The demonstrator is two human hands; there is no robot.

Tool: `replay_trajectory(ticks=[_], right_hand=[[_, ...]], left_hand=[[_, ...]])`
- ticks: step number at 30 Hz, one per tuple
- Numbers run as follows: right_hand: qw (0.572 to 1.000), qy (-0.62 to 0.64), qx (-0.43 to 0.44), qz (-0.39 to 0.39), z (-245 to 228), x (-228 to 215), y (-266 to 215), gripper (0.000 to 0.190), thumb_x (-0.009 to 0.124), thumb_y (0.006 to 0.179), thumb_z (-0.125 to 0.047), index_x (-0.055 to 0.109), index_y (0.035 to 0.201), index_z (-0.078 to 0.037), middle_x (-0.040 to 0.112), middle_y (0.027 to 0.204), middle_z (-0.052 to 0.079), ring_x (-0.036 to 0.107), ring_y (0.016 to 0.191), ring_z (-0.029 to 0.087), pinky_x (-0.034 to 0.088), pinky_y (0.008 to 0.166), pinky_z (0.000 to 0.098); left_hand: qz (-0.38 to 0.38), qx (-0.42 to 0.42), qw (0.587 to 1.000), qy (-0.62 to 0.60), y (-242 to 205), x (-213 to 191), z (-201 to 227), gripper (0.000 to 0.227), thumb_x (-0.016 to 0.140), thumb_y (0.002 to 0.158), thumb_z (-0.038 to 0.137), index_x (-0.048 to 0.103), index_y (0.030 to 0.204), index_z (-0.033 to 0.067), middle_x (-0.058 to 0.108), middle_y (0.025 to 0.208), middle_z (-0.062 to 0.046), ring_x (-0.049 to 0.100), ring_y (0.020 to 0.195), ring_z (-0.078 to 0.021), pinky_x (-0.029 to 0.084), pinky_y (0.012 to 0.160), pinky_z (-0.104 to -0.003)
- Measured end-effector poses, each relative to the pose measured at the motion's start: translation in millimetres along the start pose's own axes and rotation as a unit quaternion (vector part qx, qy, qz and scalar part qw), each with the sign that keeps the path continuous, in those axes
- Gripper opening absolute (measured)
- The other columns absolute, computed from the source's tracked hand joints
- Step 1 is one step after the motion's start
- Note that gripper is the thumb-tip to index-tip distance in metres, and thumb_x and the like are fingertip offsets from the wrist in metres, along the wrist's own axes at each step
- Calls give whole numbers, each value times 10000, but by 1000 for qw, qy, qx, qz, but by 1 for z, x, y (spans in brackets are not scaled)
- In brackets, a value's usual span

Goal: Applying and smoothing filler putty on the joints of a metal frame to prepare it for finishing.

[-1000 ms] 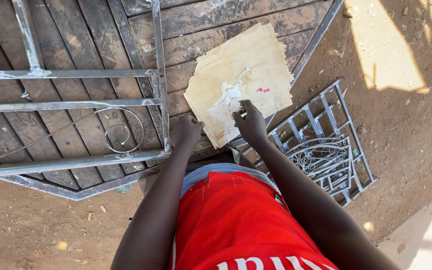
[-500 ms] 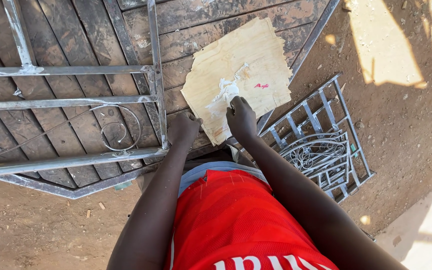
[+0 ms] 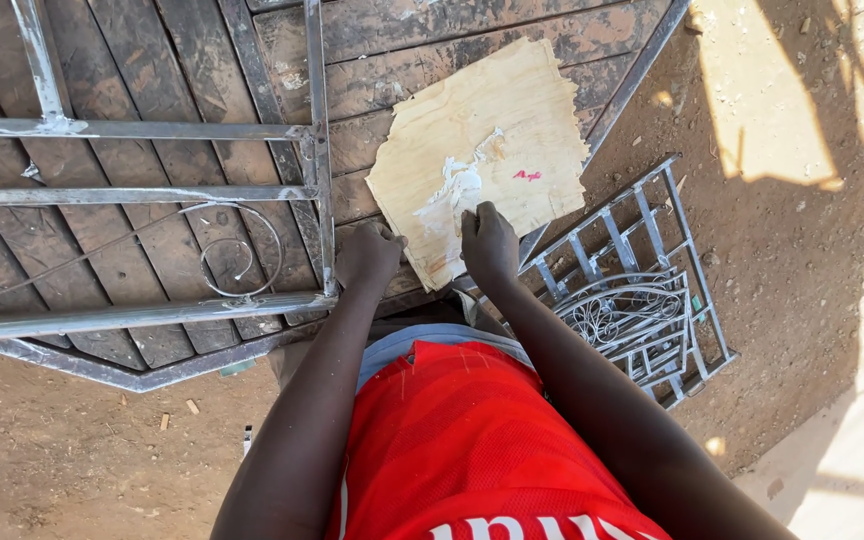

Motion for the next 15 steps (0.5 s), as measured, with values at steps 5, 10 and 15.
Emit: replay_trajectory(ticks=[5,10,15], right_hand=[[1000,-13,4,18,0,8,1,300,532,1022,-348,589,923,-71,670,733,185,713,825,451,538,752,571],[999,27,10,26,-20,1,-8,284,503,1023,-317,535,846,-98,662,575,91,740,692,354,563,739,536],[998,48,6,44,-34,0,1,244,464,1039,-254,519,845,-116,639,482,0,718,558,250,566,681,436]], left_hand=[[-5,-4,1000,8,-1,-1,2,120,717,853,331,785,898,244,771,742,-6,766,948,-287,551,851,-377],[-2,-11,1000,13,-1,0,3,98,714,848,325,782,875,259,774,753,3,765,964,-282,553,849,-369],[-5,-15,1000,-1,-2,-1,5,104,703,863,306,781,881,239,767,739,-5,768,958,-284,554,853,-372]])
Point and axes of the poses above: each hand's wrist, its own y-axis towards the middle knuckle, its own x-axis out of the palm, z = x × y, the point moved 5 cm from there along y, towards the middle knuckle
